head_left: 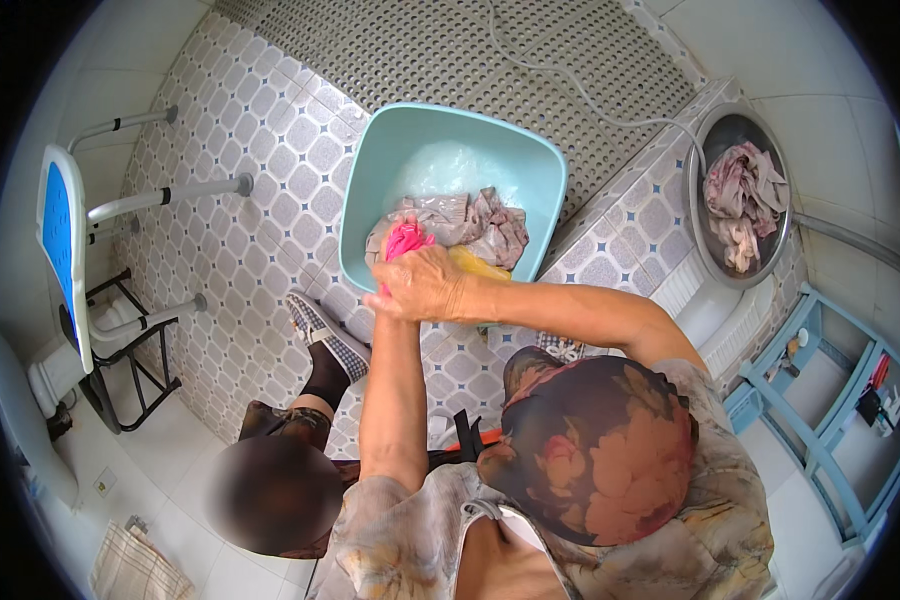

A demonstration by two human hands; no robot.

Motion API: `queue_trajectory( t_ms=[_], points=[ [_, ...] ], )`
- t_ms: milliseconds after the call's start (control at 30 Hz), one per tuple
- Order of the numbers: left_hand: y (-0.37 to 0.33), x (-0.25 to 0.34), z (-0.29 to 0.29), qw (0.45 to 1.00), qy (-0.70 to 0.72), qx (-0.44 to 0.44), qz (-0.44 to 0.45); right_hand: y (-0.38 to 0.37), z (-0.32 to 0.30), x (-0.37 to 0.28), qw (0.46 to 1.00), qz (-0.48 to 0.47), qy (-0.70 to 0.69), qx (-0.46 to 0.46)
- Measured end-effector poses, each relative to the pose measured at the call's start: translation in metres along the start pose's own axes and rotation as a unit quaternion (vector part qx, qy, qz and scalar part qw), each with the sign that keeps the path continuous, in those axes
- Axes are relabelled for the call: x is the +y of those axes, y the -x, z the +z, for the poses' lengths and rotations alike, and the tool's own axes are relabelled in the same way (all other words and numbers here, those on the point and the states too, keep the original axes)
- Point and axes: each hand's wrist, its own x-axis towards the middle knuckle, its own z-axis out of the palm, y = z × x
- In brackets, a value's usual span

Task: The person soaps and washes clothes in a basin with a bar of soap, then scrubs and washes another piece of clothing.

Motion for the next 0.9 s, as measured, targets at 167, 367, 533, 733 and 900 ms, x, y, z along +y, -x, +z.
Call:
queue_trajectory(
  t_ms=[167,367,533,733,900],
  points=[
    [-0.058,-0.065,0.077,0.956,0.174,0.217,-0.097,0.003,-0.001,0.108,0.983,0.085,0.160,0.001],
    [-0.010,-0.038,0.058,0.981,-0.028,0.189,-0.009,0.003,0.019,0.036,0.996,-0.030,0.084,0.006],
    [-0.049,-0.045,0.109,0.898,-0.033,0.430,-0.083,0.001,0.010,0.086,0.981,0.078,0.169,-0.052],
    [-0.083,-0.006,0.178,0.868,-0.148,0.470,-0.061,-0.008,-0.032,0.151,0.964,0.208,0.138,-0.090],
    [-0.083,0.021,0.193,0.888,-0.290,0.355,-0.027,-0.014,-0.047,0.112,0.965,0.168,-0.170,-0.106]
  ],
)
